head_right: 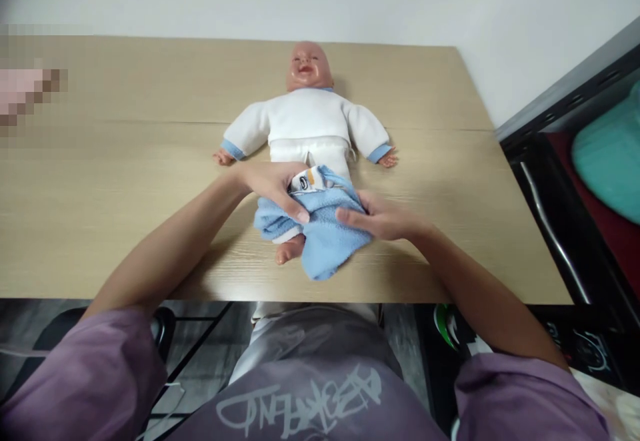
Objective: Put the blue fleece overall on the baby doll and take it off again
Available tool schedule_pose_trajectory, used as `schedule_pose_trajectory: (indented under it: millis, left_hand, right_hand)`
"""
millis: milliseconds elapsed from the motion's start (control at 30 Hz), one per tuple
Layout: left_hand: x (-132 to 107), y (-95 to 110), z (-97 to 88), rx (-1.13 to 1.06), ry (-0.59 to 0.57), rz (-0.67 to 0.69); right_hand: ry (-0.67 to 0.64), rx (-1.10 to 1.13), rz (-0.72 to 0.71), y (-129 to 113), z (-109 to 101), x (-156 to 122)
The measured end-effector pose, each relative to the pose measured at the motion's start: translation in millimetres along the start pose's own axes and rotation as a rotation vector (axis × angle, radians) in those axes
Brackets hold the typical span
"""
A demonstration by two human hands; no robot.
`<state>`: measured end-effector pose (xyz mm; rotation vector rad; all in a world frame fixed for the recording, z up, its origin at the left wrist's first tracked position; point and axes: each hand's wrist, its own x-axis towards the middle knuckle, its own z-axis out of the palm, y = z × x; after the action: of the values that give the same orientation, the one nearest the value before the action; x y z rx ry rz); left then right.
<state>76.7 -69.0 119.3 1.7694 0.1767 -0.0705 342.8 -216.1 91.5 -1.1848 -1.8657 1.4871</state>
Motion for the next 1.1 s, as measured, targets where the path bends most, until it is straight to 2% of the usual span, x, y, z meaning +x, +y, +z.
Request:
schedule_pose_trajectory:
  millis: [67, 133, 233, 333, 400, 533, 633, 767, 867, 1000, 1100]
  left_hand:
    - [-1, 4, 1.9, 0.003, -0.002, 0.002]
    - [-3, 7, 4.0, 0.003, -0.024, -0.003]
    - [-6, 11, 7.8, -0.013, -0.089, -0.028]
    - [-10, 12, 10.9, -0.169, -0.286, -0.107]
    - [-12, 9, 10.8, -0.227, -0.343, -0.137]
    - [-9, 1, 5.9, -0.102, -0.093, -0.058]
    - [-5, -2, 3.0, -0.098, -0.017, -0.047]
    - [-4, -2, 2.9, -0.110, -0.056, -0.036]
    - [-6, -3, 3.0, -0.134, -0.127, -0.016]
    - [-10, -5, 0.4, -0.130, -0.262, -0.053]
    - [-10, -9, -2.5, -0.085, -0.182, -0.024]
  right_hand:
    - [-0.168, -0.112, -0.016, -6, -3, -3]
    - [-0.210, -0.167, -0.018, -10, -3, -6]
    - [-0.113, -0.088, -0.096, -9, -2, -7]
    - [-0.004, 0.034, -0.158, -2, -3, -5]
    - [0.054, 0.071, -0.134, 2, -4, -3]
    - [0.064, 0.083, -0.079, 1, -2, -2]
    - [0.006, 0.050, -0.052, -3, 0, -4]
    - [-0.131, -0.024, 0.023, -4, -3, -8]
    - [-0.183, 0.057, 0.026, -1, -3, -8]
    - [-0.047, 0.251, -0.070, 4, 5, -6]
    - [0.056, 0.406, -0.054, 9, 12, -5]
